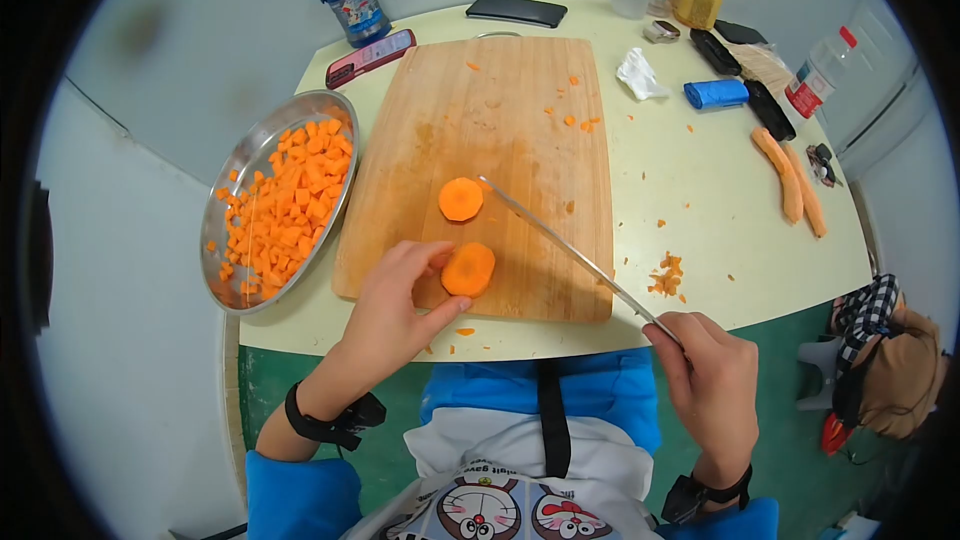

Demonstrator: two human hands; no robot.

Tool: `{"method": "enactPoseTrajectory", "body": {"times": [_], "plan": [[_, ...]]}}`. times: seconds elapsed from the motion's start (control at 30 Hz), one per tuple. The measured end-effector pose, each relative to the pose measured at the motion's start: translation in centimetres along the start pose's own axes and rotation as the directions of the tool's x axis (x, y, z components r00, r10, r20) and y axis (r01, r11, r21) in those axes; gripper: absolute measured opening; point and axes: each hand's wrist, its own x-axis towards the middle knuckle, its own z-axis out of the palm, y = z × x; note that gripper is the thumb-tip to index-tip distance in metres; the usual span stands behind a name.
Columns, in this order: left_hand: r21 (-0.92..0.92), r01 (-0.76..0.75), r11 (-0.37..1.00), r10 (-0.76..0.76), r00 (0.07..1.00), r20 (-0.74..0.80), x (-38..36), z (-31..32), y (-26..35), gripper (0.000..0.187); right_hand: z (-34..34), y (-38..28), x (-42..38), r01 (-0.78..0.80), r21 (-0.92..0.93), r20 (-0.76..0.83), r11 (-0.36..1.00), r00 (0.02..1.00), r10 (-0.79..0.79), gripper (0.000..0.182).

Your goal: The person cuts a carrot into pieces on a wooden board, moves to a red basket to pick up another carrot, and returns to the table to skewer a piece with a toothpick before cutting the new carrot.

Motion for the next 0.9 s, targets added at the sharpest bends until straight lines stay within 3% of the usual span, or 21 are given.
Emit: {"method": "enactPoseTrajectory", "body": {"times": [0.07, 0.1, 0.17, 0.2, 0.27, 0.43, 0.5, 0.63, 0.9], "plan": [[-0.245, 0.243, 0.939, -0.255, 0.967, -0.02, -0.1, -0.8, 1.0, 0.041, -0.1, -0.3, 0.6, 0.016, -0.028, 0.042, 0.999, 0.999, -0.015, 0.007], [-0.247, 0.244, 0.938, -0.257, 0.966, -0.019, -0.1, -1.4, 1.0, 0.041, -0.2, -0.5, 0.8, 0.023, -0.05, 0.083, 0.998, 0.996, -0.019, 0.008], [-0.396, 0.147, 0.906, -0.283, 0.908, -0.309, 0.2, -2.7, 0.6, 0.032, -0.2, -1.3, 1.3, 0.064, -0.049, 0.111, 0.997, 0.992, -0.058, 0.009], [-0.399, 0.15, 0.905, -0.286, 0.907, -0.308, 0.5, -3.1, 0.7, 0.032, -0.2, -1.7, 1.6, 0.108, -0.046, 0.133, 0.993, 0.986, -0.101, 0.011], [-0.525, -0.057, 0.849, -0.229, 0.856, -0.463, 1.3, -3.7, 0.9, 0.03, -0.1, -2.4, 2.2, 0.158, -0.051, 0.179, 0.986, 0.973, -0.146, 0.013], [-0.487, -0.117, 0.865, -0.136, 0.882, -0.452, 2.7, -2.6, 0.3, 0.031, 0.5, -3.7, 3.2, 0.274, -0.096, 0.257, 0.957, 0.935, -0.242, 0.018], [-0.753, -0.096, 0.651, -0.193, 0.938, -0.287, 2.8, -2.3, -0.1, 0.03, 0.7, -3.9, 3.5, 0.275, -0.134, 0.287, 0.952, 0.93, -0.229, 0.018], [-0.745, -0.163, 0.647, -0.151, 0.93, -0.334, 2.8, -1.8, -0.2, 0.032, 0.9, -4.0, 3.6, 0.292, -0.119, 0.301, 0.949, 0.921, -0.245, 0.018], [-0.806, -0.057, 0.589, -0.227, 0.945, -0.233, 3.3, -1.0, -0.6, 0.03, 1.0, -4.1, 3.9, 0.296, -0.168, 0.37, 0.94, 0.903, -0.218, 0.021]]}}
